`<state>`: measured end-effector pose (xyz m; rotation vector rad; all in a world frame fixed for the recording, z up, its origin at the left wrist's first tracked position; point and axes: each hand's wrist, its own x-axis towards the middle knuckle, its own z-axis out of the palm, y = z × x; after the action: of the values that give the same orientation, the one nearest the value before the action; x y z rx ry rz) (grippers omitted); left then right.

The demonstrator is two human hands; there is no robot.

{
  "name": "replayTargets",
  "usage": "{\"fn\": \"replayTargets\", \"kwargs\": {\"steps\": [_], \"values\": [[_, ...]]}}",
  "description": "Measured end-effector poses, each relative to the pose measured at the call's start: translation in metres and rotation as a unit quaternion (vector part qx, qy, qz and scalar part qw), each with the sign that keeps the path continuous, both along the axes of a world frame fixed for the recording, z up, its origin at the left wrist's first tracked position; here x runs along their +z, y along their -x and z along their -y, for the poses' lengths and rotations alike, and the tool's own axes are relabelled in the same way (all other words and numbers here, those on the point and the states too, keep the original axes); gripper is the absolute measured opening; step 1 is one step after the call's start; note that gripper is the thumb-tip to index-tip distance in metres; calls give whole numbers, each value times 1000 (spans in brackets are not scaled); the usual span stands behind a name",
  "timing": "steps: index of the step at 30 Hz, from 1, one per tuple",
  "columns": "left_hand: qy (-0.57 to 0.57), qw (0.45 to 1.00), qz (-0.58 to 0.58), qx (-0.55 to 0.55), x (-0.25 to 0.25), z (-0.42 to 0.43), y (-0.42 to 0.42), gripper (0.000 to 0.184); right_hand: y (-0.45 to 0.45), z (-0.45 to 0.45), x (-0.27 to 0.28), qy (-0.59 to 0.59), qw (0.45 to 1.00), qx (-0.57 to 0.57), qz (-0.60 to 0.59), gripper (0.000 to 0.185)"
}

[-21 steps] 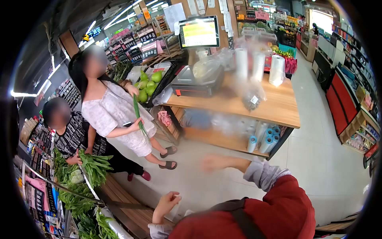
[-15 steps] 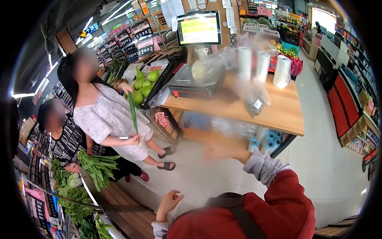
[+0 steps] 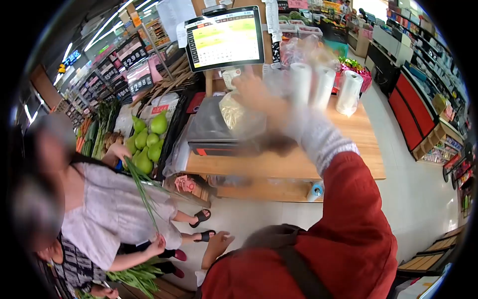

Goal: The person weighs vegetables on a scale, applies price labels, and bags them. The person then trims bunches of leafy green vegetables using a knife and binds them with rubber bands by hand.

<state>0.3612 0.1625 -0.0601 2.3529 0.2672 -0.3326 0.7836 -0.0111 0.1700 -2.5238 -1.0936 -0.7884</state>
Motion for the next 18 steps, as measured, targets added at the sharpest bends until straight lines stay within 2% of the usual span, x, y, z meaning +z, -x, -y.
{"fn": "replayTargets", "kwargs": {"steps": [1, 3, 5, 6, 7, 8, 10, 11, 12, 14, 16, 18], "values": [[-5, 1000, -3, -15, 7, -10, -27, 38, -23, -4, 5, -2, 1000, -8, -3, 35], [-10, 999, -7, -37, 5, -26, -67, 35, -66, -9, 9, -6, 995, -41, 86, 34], [13, 998, 66, 12, -1, -35, -103, 45, -107, -18, 10, 22, 991, -77, 108, 35], [19, 998, 62, 14, 1, -33, -116, 45, -126, -22, 1, 52, 985, -106, 123, 36], [25, 999, 36, 21, 9, -30, -130, 35, -142, -25, -6, 47, 977, -108, 177, 38], [28, 999, 13, 28, 16, -30, -143, 28, -156, -27, -10, 49, 978, -104, 174, 38], [33, 998, 44, 5, -4, -43, -159, 32, -171, -33, 5, 96, 980, -130, 115, 48], [58, 997, 37, 31, -17, -44, -169, 30, -180, -34, 9, 115, 978, -141, 100, 57], [81, 995, 27, 58, -22, -45, -176, 29, -184, -34, 13, 114, 979, -137, 97, 57], [91, 993, 21, 68, -15, -48, -193, 28, -189, -33, 16, 129, 980, -121, 94, 54], [100, 992, 20, 78, -11, -55, -206, 26, -186, -33, 13, 92, 985, -113, 92, 40], [143, 979, 82, 123, -20, -62, -227, 24, -176, -31, 15, 45, 990, -46, 127, 32]]}}
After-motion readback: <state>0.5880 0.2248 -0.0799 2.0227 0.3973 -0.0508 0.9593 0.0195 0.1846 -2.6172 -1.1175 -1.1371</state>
